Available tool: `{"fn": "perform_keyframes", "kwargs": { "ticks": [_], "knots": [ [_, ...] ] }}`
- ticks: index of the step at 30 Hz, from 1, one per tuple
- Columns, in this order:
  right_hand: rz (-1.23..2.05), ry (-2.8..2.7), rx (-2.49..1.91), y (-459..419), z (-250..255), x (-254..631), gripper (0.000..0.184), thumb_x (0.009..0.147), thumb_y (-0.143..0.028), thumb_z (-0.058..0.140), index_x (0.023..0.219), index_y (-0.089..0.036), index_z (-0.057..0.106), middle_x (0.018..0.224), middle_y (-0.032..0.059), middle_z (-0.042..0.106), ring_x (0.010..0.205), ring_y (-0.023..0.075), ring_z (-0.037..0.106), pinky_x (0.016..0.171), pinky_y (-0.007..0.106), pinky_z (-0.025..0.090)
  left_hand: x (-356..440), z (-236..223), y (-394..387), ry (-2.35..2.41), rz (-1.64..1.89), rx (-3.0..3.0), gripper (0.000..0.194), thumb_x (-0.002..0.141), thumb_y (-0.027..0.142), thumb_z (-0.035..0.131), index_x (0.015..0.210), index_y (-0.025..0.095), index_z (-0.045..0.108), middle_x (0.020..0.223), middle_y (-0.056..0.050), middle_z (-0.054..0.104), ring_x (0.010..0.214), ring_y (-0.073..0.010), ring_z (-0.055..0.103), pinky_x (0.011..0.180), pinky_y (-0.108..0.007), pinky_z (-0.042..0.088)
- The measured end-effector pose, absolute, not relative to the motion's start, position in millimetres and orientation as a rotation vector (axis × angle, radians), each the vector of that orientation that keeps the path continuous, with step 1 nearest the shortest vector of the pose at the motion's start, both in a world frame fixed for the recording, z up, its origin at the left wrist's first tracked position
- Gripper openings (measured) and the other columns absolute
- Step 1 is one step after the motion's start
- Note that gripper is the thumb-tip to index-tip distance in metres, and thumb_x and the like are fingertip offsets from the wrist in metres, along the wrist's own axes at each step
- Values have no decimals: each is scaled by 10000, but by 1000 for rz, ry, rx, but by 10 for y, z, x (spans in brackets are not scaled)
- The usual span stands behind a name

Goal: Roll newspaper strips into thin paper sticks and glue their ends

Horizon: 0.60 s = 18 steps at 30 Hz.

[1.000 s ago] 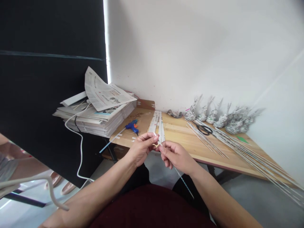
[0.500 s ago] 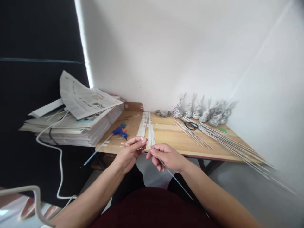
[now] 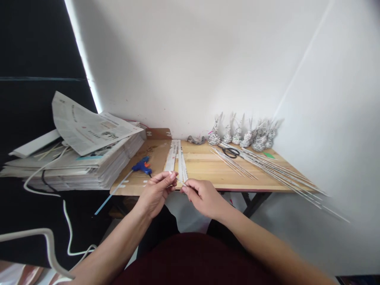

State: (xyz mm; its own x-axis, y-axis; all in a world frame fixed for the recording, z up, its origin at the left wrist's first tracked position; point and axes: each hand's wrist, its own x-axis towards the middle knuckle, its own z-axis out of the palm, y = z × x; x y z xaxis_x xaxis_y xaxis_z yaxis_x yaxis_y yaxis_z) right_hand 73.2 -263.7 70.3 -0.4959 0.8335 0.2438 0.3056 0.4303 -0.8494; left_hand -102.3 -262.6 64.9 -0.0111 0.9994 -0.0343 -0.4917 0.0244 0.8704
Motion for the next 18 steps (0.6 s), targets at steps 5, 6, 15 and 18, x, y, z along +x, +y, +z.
{"fn": "perform_keyframes", "kwargs": {
  "ticks": [5, 6, 15, 18],
  "knots": [
    [1389, -1931, -921, -2602, 667, 749, 344, 924, -441, 392, 853, -175, 598, 596, -34, 497, 466, 66, 458, 474, 199, 356, -1024, 643, -2632, 846, 1391, 781, 175, 656, 234, 777, 769, 127, 696, 685, -6, 577, 636, -66, 526, 545, -156, 437],
    [1518, -1886, -888, -2581, 654, 754, 349, 916, -456, 403, 849, -170, 593, 579, -39, 484, 446, 65, 450, 450, 195, 348, -1027, 639, -2634, 844, 1385, 778, 180, 655, 236, 778, 771, 125, 698, 673, -5, 572, 631, -65, 524, 545, -156, 437],
    [1913, -1695, -743, -2522, 569, 756, 361, 878, -485, 470, 873, -150, 605, 539, -50, 458, 418, 63, 421, 412, 193, 330, -1032, 603, -2635, 858, 1458, 753, 155, 664, 238, 770, 750, 138, 690, 717, -4, 580, 641, -62, 526, 548, -154, 423],
    [1586, -1824, -892, -2555, 528, 775, 354, 885, -473, 473, 866, -152, 622, 584, -33, 503, 469, 55, 454, 462, 183, 349, -1047, 587, -2614, 878, 1522, 760, 152, 682, 246, 759, 760, 136, 688, 692, -2, 563, 645, -61, 517, 542, -148, 407]
  ]
}}
